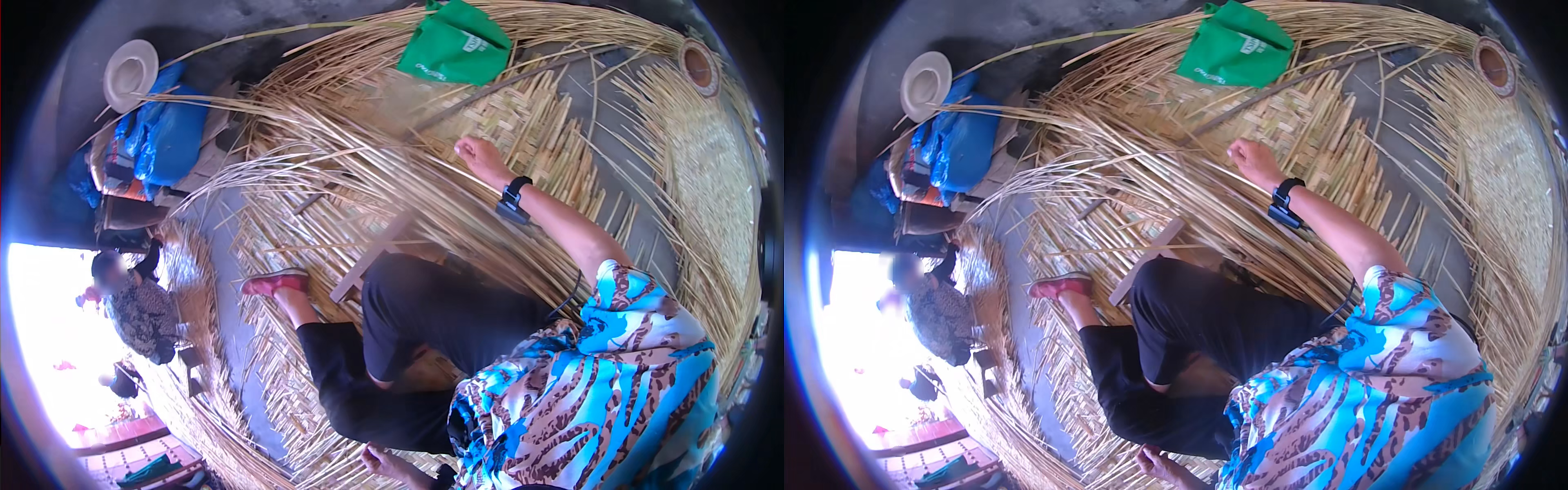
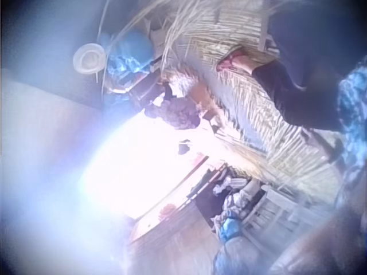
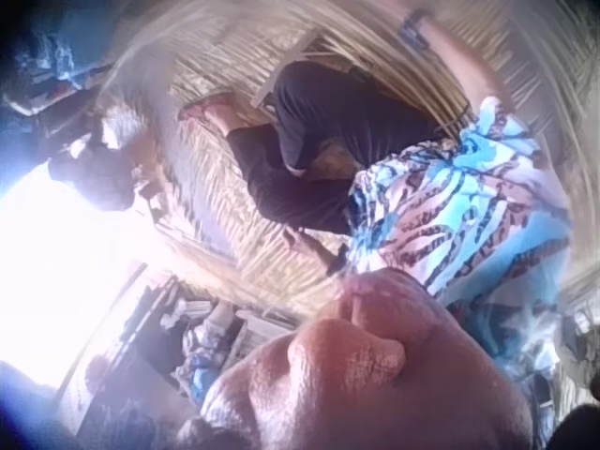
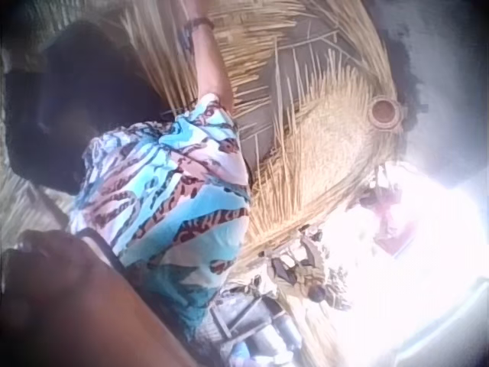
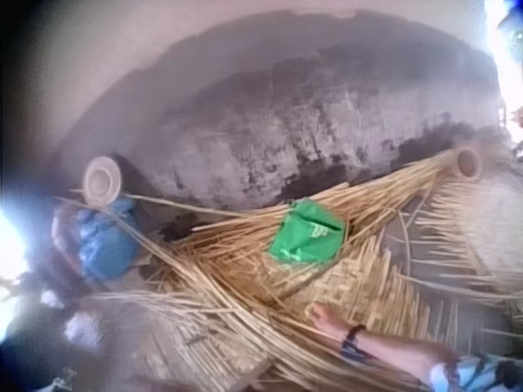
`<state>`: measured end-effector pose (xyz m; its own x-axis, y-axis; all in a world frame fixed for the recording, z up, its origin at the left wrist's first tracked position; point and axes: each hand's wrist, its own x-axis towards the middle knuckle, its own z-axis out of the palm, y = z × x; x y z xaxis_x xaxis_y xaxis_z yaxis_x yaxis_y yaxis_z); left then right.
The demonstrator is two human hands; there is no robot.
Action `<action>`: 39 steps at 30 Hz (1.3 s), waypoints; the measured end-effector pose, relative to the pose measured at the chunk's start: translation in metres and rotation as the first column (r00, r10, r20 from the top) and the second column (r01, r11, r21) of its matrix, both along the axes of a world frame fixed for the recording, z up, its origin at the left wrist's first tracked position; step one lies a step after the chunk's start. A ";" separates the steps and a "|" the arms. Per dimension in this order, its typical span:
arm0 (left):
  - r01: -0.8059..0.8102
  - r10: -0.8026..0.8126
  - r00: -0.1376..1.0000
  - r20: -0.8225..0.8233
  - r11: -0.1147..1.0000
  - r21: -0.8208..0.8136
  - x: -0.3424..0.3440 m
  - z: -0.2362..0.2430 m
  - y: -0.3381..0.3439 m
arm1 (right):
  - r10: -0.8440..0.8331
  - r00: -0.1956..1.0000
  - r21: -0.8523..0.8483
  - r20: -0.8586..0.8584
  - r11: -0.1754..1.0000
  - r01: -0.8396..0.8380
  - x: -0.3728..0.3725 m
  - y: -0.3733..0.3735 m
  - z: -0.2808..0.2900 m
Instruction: Weaving long thin strips of natural material to create a large floor mat.
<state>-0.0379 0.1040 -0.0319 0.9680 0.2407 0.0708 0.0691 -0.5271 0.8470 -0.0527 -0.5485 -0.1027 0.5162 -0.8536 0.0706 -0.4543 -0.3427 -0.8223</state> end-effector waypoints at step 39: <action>0.062 -0.064 0.998 -0.027 0.996 -0.070 0.003 0.011 -0.012 | 0.173 0.985 -0.017 -0.001 0.985 -0.173 -0.039 -0.005 0.047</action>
